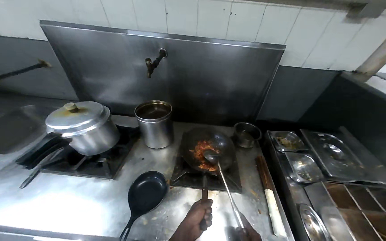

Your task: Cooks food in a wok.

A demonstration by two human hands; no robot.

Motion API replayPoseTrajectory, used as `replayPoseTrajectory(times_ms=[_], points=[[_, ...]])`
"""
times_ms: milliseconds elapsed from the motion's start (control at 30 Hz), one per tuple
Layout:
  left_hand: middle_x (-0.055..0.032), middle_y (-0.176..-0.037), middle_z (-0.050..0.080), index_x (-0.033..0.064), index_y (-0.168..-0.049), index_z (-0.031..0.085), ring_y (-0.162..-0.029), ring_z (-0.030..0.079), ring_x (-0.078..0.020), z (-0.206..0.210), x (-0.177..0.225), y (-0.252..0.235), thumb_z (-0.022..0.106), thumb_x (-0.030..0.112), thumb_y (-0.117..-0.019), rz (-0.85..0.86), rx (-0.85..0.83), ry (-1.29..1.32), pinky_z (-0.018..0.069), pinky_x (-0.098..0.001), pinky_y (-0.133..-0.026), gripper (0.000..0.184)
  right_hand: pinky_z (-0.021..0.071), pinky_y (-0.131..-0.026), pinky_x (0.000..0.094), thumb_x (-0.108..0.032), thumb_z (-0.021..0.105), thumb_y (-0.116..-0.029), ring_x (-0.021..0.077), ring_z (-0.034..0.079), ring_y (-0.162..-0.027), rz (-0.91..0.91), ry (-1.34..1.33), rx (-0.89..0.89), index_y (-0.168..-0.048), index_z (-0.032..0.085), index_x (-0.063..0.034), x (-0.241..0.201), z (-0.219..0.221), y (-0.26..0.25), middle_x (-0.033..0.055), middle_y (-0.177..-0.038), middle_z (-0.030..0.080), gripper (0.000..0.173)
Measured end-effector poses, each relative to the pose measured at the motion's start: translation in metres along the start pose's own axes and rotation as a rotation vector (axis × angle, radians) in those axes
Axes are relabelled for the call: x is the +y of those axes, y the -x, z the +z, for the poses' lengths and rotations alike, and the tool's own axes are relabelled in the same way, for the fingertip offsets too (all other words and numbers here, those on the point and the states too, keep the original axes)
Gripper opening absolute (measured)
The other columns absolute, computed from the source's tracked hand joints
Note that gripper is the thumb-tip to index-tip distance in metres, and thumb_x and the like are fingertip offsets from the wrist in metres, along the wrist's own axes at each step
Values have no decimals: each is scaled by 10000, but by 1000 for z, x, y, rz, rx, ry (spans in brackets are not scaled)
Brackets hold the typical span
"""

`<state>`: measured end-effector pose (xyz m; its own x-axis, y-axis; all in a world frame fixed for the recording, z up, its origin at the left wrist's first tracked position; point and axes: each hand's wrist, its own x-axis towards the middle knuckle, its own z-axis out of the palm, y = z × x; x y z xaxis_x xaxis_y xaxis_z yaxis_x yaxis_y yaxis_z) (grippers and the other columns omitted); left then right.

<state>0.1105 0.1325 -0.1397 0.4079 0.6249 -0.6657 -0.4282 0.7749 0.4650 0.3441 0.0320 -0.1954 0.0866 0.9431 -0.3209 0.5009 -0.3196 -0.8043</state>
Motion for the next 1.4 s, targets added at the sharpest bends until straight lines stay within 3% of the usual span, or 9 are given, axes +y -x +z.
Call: replayPoseTrajectory(times_ms=[100,233,333,467,733,900,1067,1400], points=[[13,-645,447,83,-1188,505,-418,426,-57,-9,0,0,521,183,-1076,32,38,-33,413,-188,-380,151,565,-719,461,-283,528,-1051,245,661,-721,43,14,-47,-1625,310,-163,-3,3,-5,155,-957,706,626],[9,-657,458,69,-1219,522,-422,432,-57,-17,2,0,520,180,-1076,47,78,-68,415,-188,-378,181,541,-582,383,-306,495,-1067,187,592,-611,164,-186,-207,-1646,211,-219,0,-4,-7,95,-910,640,650],[6,-662,467,70,-1222,522,-419,432,-60,-17,2,0,520,194,-1079,52,88,-89,415,-191,-377,189,501,-514,350,-265,462,-1074,164,538,-549,158,-304,-168,-1622,294,-187,-3,-7,-3,65,-808,591,578],[-1,-677,474,63,-1230,517,-431,444,-64,-17,0,-3,525,194,-1080,62,86,-103,429,-196,-387,199,475,-448,324,-251,405,-1097,152,500,-495,196,-486,-142,-1619,281,-163,-21,-14,9,39,-734,531,544],[5,-666,464,73,-1213,514,-432,444,-63,-14,-1,-5,529,198,-1080,53,102,-127,427,-193,-387,183,468,-421,302,-276,432,-1101,141,490,-474,258,-542,-196,-1608,301,-188,-60,-40,7,32,-729,512,531],[4,-656,458,70,-1193,518,-425,439,-65,-14,-3,-4,526,194,-1081,59,93,-117,423,-195,-381,167,475,-451,321,-282,487,-1085,150,504,-492,261,-346,-177,-1612,303,-193,-66,-27,-5,47,-746,535,565],[8,-654,460,80,-1187,517,-426,442,-65,-15,-2,-4,537,198,-1077,54,91,-113,425,-196,-381,163,469,-417,283,-243,408,-1096,128,494,-477,232,-722,-301,-1596,282,-182,-62,-31,5,26,-724,518,519],[0,-675,471,77,-1225,513,-435,444,-66,-16,-3,-4,531,196,-1079,61,74,-111,419,-195,-386,190,472,-426,303,-259,451,-1093,139,493,-481,229,-495,-300,-1614,283,-200,-79,-34,-3,29,-731,512,550]])
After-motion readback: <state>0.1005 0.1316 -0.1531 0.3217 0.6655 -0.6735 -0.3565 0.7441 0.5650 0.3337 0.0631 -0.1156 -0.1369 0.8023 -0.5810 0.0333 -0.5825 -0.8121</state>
